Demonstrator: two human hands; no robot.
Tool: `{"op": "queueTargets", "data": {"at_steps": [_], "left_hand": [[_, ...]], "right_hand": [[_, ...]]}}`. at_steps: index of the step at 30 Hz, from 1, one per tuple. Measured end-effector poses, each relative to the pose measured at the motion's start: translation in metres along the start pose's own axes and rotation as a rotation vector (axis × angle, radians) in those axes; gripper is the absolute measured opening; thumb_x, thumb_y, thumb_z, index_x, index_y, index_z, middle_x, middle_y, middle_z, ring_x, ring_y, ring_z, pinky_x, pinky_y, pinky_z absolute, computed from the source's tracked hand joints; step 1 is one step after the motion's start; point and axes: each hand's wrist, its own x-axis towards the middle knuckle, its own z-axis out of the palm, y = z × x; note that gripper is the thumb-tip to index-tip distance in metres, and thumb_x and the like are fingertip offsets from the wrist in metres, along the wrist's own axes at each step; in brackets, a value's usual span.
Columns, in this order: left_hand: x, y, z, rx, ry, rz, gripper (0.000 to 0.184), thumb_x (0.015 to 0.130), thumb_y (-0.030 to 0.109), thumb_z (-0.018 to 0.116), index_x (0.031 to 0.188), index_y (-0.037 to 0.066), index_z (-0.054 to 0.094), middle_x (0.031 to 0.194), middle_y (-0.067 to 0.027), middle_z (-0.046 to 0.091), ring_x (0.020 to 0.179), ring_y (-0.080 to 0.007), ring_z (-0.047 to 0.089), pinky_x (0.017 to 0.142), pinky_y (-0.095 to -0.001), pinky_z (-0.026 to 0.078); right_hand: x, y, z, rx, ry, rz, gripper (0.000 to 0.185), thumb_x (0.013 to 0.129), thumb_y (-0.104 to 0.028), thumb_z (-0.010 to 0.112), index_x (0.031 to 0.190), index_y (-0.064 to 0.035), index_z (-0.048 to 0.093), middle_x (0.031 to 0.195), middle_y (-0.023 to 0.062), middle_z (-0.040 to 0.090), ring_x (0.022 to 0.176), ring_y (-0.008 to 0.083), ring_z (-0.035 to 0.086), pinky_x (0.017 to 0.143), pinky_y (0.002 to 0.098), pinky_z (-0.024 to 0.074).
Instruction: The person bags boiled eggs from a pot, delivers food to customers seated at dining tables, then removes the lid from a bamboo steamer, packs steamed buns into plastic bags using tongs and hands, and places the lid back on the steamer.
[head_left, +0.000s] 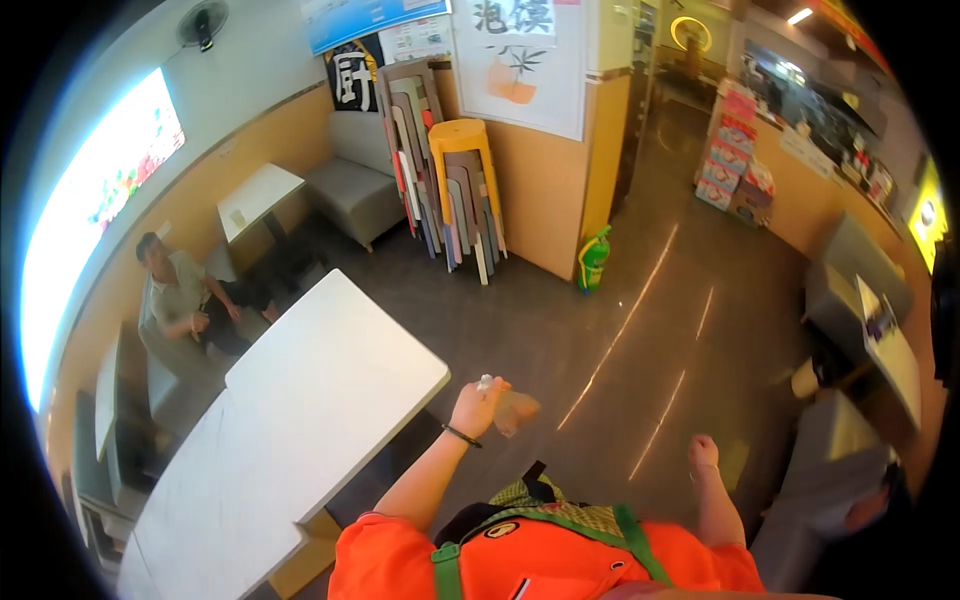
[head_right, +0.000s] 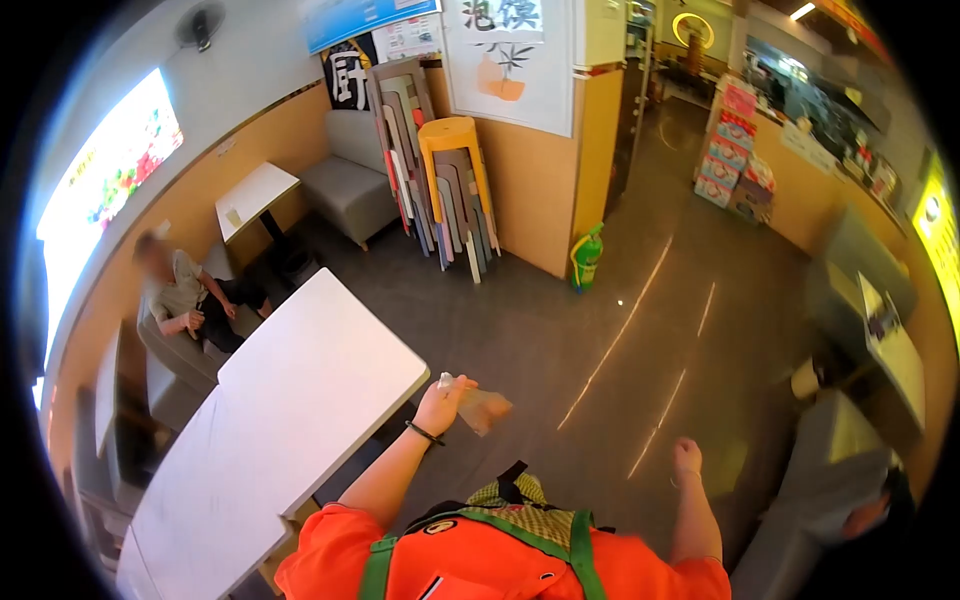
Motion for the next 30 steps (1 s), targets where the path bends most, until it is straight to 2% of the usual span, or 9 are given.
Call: {"op": "queueTargets", "data": {"at_steps": [4, 5, 8, 10, 12, 16, 22, 27, 30], "left_hand": [[0.109, -0.019, 0.007, 0.152, 0.268, -0.024, 0.039, 0.088, 0.035, 0.040, 0.084, 0.002, 0.060, 0.078, -0.0142, 0.059, 0.076, -0.0266, 0.058, 0.070, -0.0332, 0.043], [0.139, -0.028, 0.009, 0.197, 0.315, 0.032, 0.039, 0.087, 0.035, 0.040, 0.080, 0.002, 0.059, 0.075, -0.0197, 0.054, 0.076, -0.0365, 0.053, 0.068, -0.0416, 0.041], [0.210, -0.018, -0.006, 0.069, 0.257, -0.190, 0.035, 0.086, 0.032, 0.041, 0.083, 0.003, 0.059, 0.076, -0.0201, 0.053, 0.079, -0.0362, 0.051, 0.070, -0.0419, 0.040], [0.245, -0.035, -0.019, 0.195, 0.358, -0.076, 0.033, 0.085, 0.030, 0.042, 0.082, 0.002, 0.059, 0.074, -0.0198, 0.053, 0.077, -0.0367, 0.051, 0.069, -0.0429, 0.040], [0.279, -0.028, -0.043, 0.331, 0.430, 0.136, 0.030, 0.084, 0.027, 0.043, 0.083, 0.001, 0.059, 0.073, -0.0184, 0.053, 0.073, -0.0369, 0.050, 0.067, -0.0436, 0.040], [0.341, -0.033, -0.102, 0.290, 0.547, -0.067, 0.031, 0.084, 0.027, 0.043, 0.089, 0.004, 0.062, 0.079, -0.0149, 0.058, 0.077, -0.0300, 0.056, 0.071, -0.0364, 0.043], [0.435, -0.055, -0.191, -0.260, 0.717, -0.348, 0.023, 0.083, 0.022, 0.053, 0.086, 0.002, 0.063, 0.058, -0.0047, 0.053, 0.046, -0.0084, 0.048, 0.045, -0.0252, 0.041], [0.459, -0.077, -0.301, -0.401, 1.086, -0.391, 0.023, 0.082, 0.022, 0.053, 0.089, 0.003, 0.062, 0.066, -0.0011, 0.053, 0.050, -0.0082, 0.048, 0.047, -0.0213, 0.042], [0.461, -0.109, -0.379, -0.587, 1.197, -0.318, 0.020, 0.082, 0.019, 0.054, 0.090, 0.002, 0.060, 0.069, -0.0009, 0.051, 0.053, -0.0087, 0.049, 0.052, -0.0213, 0.045]], "right_hand": [[0.079, -0.180, 0.086, -0.211, -0.236, -0.376, 0.022, 0.077, -0.014, 0.053, 0.097, -0.0057, 0.057, 0.080, 0.0117, 0.060, 0.072, 0.0202, 0.058, 0.066, 0.0301, 0.0456], [0.089, -0.196, 0.103, -0.310, -0.274, -0.448, 0.022, 0.076, -0.015, 0.054, 0.097, -0.0060, 0.058, 0.081, 0.0133, 0.060, 0.074, 0.0231, 0.058, 0.068, 0.0315, 0.0459], [0.138, -0.210, 0.135, -0.561, -0.507, -0.521, 0.024, 0.076, -0.019, 0.056, 0.095, -0.0050, 0.057, 0.086, 0.0171, 0.060, 0.081, 0.0301, 0.058, 0.071, 0.0351, 0.0461], [0.184, -0.178, 0.143, -0.585, -0.643, -0.459, 0.024, 0.076, -0.019, 0.056, 0.095, -0.0046, 0.057, 0.081, 0.0139, 0.060, 0.074, 0.0271, 0.058, 0.065, 0.0343, 0.0465], [0.196, -0.194, 0.143, -0.218, -0.641, 0.092, 0.010, 0.077, -0.015, 0.056, 0.078, -0.0053, 0.057, 0.066, 0.0030, 0.054, 0.056, 0.0159, 0.049, 0.048, 0.0304, 0.0408], [0.283, -0.210, 0.214, -0.505, -0.778, 0.207, 0.008, 0.078, -0.014, 0.053, 0.078, -0.0060, 0.056, 0.063, 0.0029, 0.053, 0.054, 0.0154, 0.049, 0.046, 0.0303, 0.0400], [0.441, -0.303, 0.402, -0.618, -0.914, 0.104, 0.008, 0.079, -0.011, 0.048, 0.078, -0.0071, 0.055, 0.058, 0.0028, 0.050, 0.050, 0.0147, 0.048, 0.042, 0.0301, 0.0389], [0.517, -0.409, 0.664, -0.337, -0.978, 0.031, 0.011, 0.081, -0.009, 0.043, 0.078, -0.0081, 0.054, 0.054, 0.0027, 0.048, 0.047, 0.0141, 0.047, 0.039, 0.0299, 0.0380], [0.463, -0.560, 0.778, -0.208, -1.119, -0.344, 0.010, 0.082, -0.017, 0.052, 0.087, -0.0085, 0.056, 0.065, 0.0027, 0.054, 0.052, 0.0105, 0.050, 0.044, 0.0228, 0.0407]]}}
